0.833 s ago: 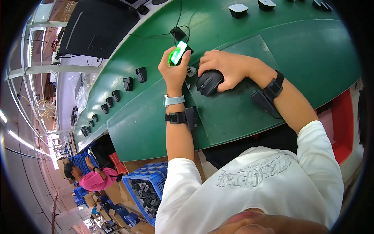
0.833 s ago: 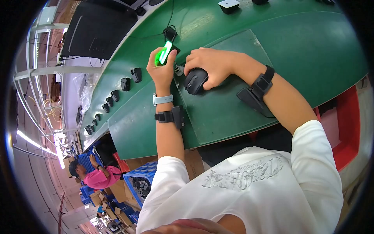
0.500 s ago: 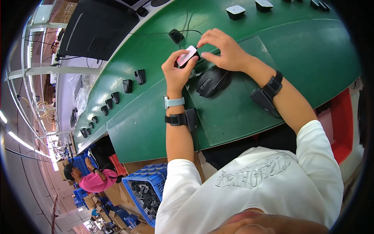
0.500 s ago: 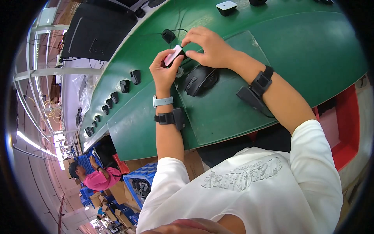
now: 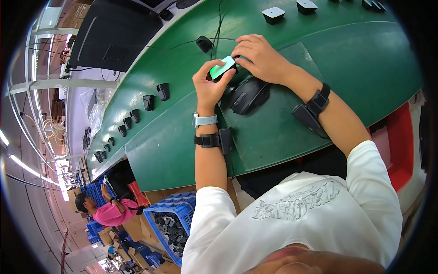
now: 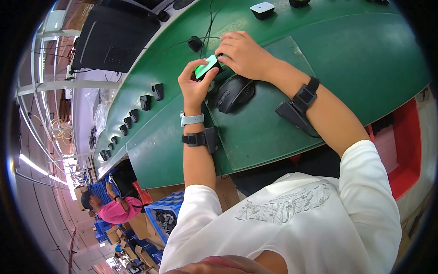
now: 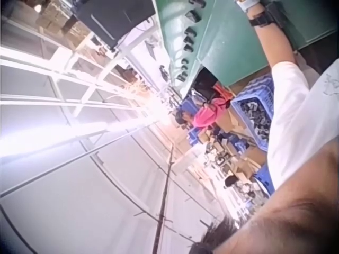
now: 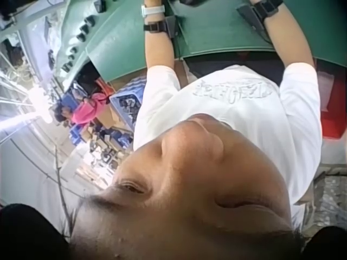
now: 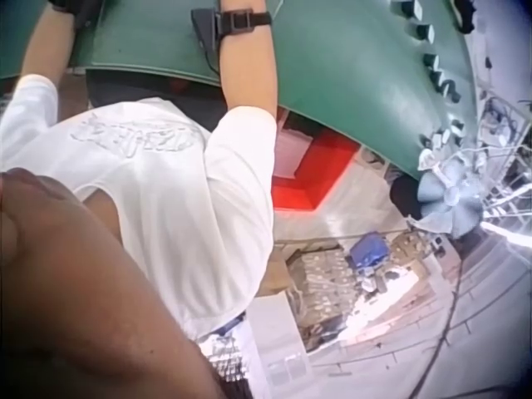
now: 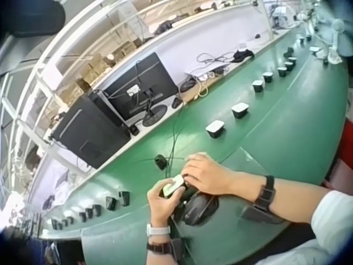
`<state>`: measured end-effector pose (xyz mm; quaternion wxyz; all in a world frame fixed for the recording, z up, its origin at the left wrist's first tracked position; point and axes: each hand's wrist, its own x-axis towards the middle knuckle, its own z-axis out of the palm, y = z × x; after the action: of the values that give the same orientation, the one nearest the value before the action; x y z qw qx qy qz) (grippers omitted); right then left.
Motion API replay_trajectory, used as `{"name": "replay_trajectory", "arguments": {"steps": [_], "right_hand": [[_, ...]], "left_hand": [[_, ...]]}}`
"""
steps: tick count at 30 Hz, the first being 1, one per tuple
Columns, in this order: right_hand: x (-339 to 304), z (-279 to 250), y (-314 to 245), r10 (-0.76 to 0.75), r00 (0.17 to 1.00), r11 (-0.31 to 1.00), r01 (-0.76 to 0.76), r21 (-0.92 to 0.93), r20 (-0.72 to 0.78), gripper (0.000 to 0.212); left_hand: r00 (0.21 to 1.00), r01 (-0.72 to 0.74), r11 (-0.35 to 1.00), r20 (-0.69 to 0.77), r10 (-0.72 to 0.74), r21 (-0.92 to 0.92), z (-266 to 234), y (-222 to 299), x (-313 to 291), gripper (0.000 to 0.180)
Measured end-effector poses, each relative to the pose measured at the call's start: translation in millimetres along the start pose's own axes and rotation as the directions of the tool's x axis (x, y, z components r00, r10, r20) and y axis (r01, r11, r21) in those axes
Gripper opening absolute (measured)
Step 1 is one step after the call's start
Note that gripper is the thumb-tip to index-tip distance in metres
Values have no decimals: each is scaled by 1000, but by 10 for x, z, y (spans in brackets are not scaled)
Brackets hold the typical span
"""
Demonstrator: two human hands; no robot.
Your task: The person tests a mouse and a charging dock by plugging a cable into the dock, placing the mouse on it to check the light, and then setting them aside. This process is repeated for several units, with the person occasionally placing a dock into a red bin.
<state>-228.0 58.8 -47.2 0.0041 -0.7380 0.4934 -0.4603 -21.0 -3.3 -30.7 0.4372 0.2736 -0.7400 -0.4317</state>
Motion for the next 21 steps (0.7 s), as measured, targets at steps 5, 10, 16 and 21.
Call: {"name": "replay_trajectory", "arguments": {"steps": [5,10,16,21], "right_hand": [[5,-32,-15,54,997,996,-58,63,62,17],[7,-48,-23,77,985,987,-96,125,153,17],[-3,-35,-33,99,975,981,-129,144,200,20],[-33,26,5,74,985,986,-96,136,158,21]], "left_hand": [[1000,-22,994,22,20,108,-21,34,7,26],[999,32,998,23,-34,57,-17,31,-5,26],[999,4,989,51,-12,148,-55,0,0,28],[999,27,999,32,-29,44,-23,19,-7,28]]}}
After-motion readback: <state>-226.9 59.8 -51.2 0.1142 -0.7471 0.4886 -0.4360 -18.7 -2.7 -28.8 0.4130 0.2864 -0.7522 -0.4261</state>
